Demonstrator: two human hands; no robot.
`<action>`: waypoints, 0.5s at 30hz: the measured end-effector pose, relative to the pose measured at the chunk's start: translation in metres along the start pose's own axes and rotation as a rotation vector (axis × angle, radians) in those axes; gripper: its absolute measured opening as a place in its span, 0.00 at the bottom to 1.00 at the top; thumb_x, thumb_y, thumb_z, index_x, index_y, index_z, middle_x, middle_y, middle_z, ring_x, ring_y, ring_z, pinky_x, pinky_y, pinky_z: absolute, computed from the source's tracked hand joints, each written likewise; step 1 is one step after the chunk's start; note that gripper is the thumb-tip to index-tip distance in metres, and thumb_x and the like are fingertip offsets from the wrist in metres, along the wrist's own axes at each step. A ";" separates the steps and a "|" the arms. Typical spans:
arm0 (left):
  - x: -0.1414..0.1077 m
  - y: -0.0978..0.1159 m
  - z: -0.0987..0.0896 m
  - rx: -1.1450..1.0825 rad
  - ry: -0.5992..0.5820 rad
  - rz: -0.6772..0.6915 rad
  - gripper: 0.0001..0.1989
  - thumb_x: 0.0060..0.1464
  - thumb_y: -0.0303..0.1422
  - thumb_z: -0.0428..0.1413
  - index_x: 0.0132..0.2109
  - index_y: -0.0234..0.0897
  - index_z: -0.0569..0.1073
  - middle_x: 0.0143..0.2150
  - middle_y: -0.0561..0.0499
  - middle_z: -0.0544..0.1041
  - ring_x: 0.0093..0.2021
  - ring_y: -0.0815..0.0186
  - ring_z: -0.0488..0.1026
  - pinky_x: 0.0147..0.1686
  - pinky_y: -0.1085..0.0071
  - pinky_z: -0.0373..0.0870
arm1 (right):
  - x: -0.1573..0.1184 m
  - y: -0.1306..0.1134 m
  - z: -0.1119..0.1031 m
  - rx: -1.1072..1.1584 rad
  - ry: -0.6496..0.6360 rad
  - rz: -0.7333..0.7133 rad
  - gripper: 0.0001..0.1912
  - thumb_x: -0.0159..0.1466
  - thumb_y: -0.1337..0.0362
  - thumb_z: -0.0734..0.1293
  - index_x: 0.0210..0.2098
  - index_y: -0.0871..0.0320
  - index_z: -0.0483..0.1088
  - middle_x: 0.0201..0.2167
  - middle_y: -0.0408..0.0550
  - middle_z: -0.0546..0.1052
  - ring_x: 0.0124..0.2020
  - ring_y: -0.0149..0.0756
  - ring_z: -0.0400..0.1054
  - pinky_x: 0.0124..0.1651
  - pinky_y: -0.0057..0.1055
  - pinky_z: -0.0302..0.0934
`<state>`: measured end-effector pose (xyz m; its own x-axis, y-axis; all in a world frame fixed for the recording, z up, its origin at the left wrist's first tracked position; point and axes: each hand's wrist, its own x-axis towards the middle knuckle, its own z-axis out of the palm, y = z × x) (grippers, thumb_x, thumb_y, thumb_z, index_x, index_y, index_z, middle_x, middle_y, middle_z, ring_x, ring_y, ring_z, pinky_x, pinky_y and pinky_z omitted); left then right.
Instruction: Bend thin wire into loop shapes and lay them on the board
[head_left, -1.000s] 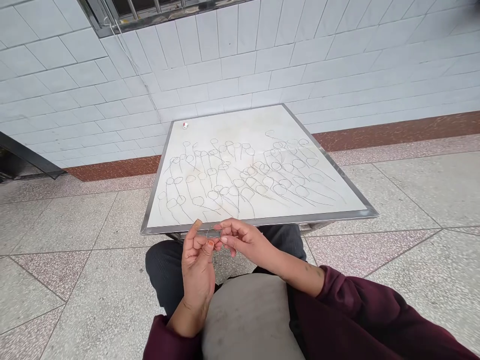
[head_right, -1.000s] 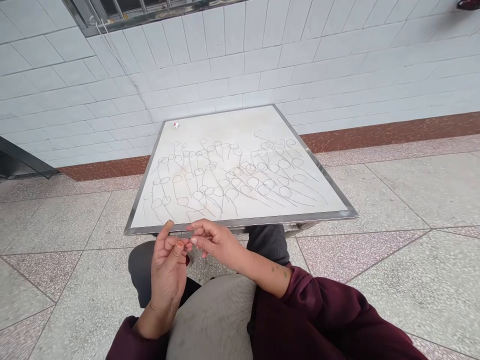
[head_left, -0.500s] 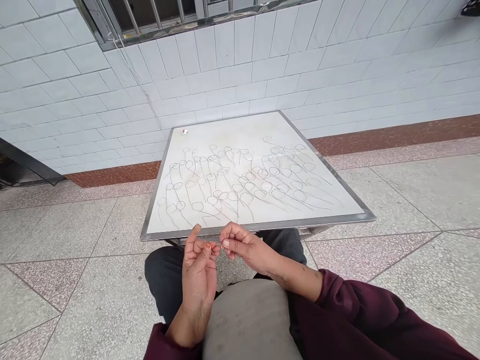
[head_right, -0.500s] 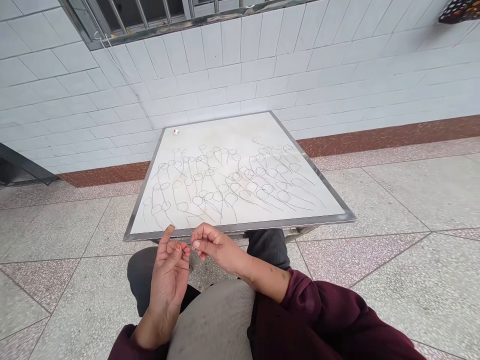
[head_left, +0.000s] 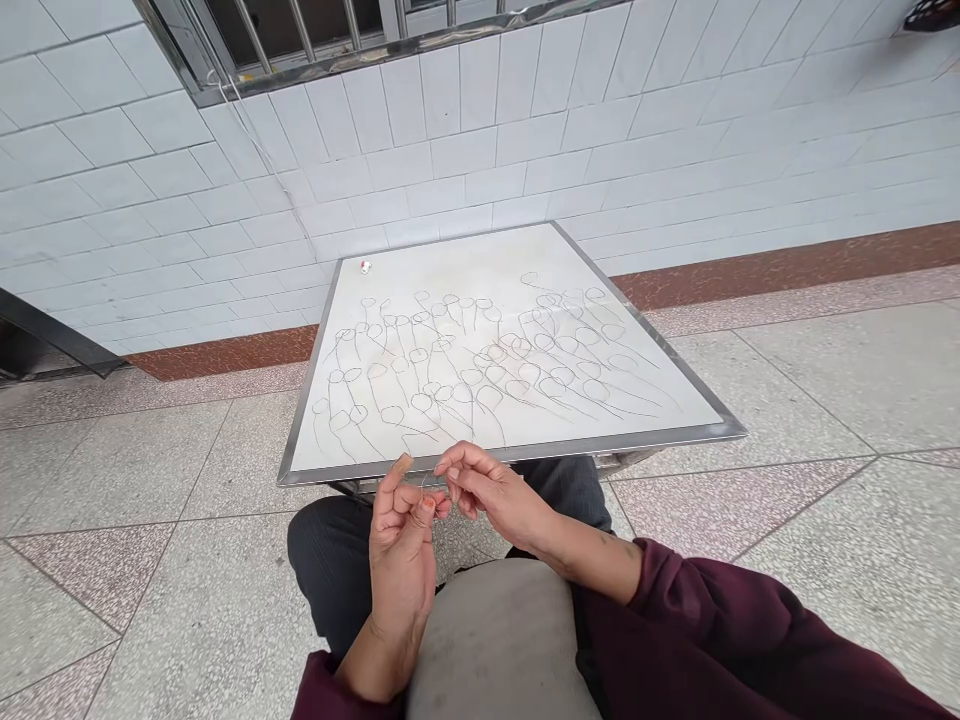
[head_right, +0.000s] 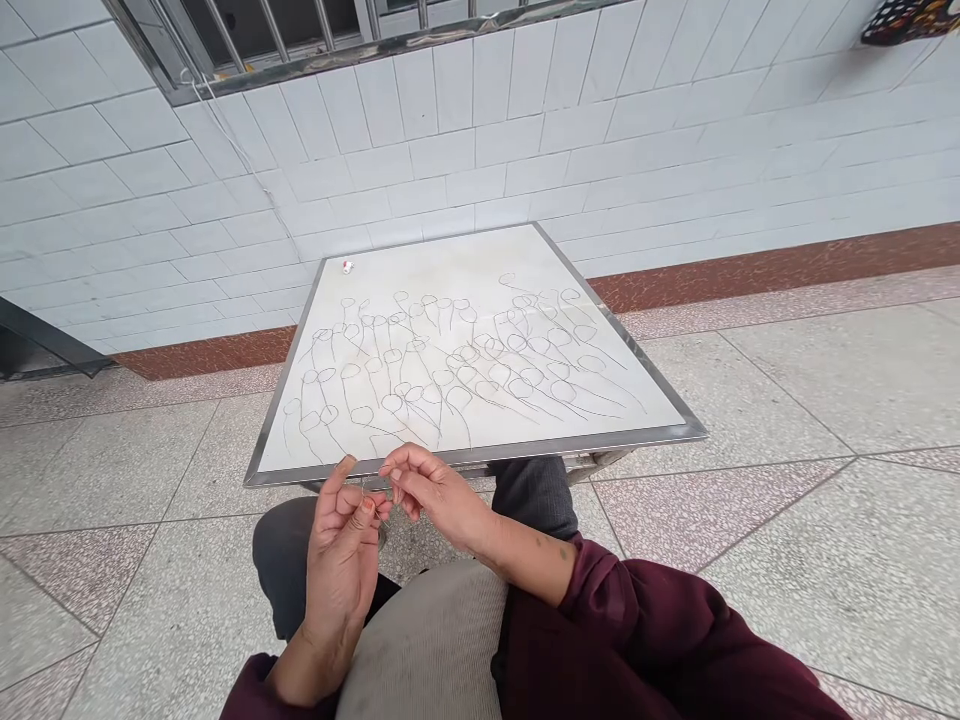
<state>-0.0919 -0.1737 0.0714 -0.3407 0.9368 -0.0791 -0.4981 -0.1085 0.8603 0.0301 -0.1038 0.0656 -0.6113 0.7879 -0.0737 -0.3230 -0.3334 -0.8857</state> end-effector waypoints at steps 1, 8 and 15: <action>0.000 0.000 0.000 -0.001 -0.001 -0.001 0.24 0.53 0.28 0.60 0.57 0.44 0.69 0.28 0.57 0.72 0.34 0.71 0.72 0.41 0.74 0.69 | 0.000 0.000 0.000 -0.003 0.012 -0.001 0.10 0.64 0.57 0.65 0.38 0.57 0.69 0.23 0.37 0.67 0.21 0.24 0.58 0.25 0.24 0.52; 0.002 -0.001 -0.003 -0.027 0.057 -0.032 0.26 0.51 0.29 0.62 0.58 0.45 0.68 0.27 0.58 0.71 0.33 0.73 0.72 0.40 0.77 0.69 | 0.007 0.002 0.001 0.000 0.023 -0.031 0.15 0.60 0.53 0.68 0.36 0.59 0.69 0.23 0.38 0.68 0.20 0.23 0.57 0.23 0.23 0.50; 0.015 0.002 -0.007 -0.036 0.189 -0.033 0.29 0.46 0.31 0.66 0.56 0.46 0.70 0.30 0.57 0.73 0.35 0.73 0.73 0.41 0.77 0.71 | 0.009 0.019 -0.006 -0.331 -0.099 -0.109 0.17 0.58 0.54 0.71 0.40 0.57 0.68 0.29 0.40 0.70 0.28 0.26 0.63 0.29 0.24 0.57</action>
<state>-0.1034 -0.1620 0.0681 -0.4660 0.8612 -0.2030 -0.5387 -0.0941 0.8372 0.0228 -0.1000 0.0454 -0.6588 0.7499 0.0597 -0.1487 -0.0520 -0.9875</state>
